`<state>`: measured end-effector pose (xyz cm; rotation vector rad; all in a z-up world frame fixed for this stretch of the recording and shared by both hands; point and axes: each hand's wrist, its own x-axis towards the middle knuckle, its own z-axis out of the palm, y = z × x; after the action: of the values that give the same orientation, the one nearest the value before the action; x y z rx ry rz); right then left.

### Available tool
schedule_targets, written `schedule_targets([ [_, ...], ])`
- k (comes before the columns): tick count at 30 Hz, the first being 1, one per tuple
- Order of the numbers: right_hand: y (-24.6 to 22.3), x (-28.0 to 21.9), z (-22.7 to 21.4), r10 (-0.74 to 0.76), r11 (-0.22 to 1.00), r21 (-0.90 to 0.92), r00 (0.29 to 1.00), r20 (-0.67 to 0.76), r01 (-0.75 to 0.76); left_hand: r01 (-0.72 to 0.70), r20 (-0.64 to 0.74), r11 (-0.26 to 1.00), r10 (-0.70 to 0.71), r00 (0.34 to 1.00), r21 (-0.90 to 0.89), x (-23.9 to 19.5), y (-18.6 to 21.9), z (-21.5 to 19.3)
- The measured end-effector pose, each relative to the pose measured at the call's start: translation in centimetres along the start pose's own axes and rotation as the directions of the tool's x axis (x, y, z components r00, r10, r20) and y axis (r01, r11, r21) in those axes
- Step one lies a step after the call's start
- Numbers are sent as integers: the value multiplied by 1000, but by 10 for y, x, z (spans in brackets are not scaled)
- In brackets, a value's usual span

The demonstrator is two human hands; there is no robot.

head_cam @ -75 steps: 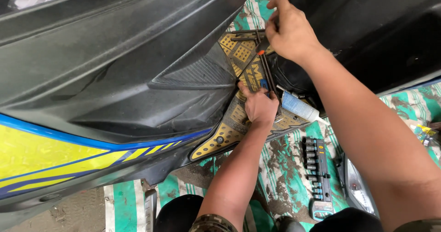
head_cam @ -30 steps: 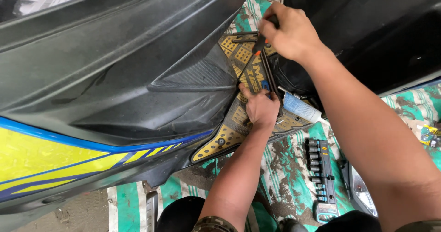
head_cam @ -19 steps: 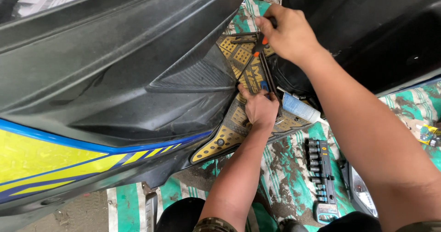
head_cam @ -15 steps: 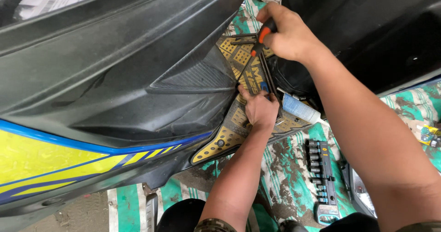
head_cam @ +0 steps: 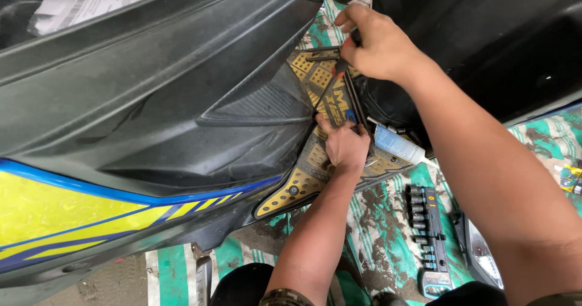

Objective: The person uses a screwdriver to remove screws from the side panel of a Yamaha scooter. They then remove the panel and proceed to adjust and reattach a black plastic floor mat inside the scooter's footwell area.

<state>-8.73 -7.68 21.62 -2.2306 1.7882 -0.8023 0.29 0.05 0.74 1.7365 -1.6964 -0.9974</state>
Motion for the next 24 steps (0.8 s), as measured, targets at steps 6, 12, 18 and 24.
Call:
schedule_targets([
  [6,-15,2,-5,251,947,-212,968,11,-243,-20,-6,1000,20,1000,2,1,-2,3],
  [12,-40,0,-18,366,914,-220,926,89,-340,-22,-20,1000,22,1000,7,1,-2,4],
  [18,-29,-1,-23,257,907,-401,920,295,-125,-37,-35,999,37,999,11,1,-6,8],
  [24,-60,-34,-80,306,833,-522,938,163,-181,-45,-66,999,43,997,-29,5,-9,12],
])
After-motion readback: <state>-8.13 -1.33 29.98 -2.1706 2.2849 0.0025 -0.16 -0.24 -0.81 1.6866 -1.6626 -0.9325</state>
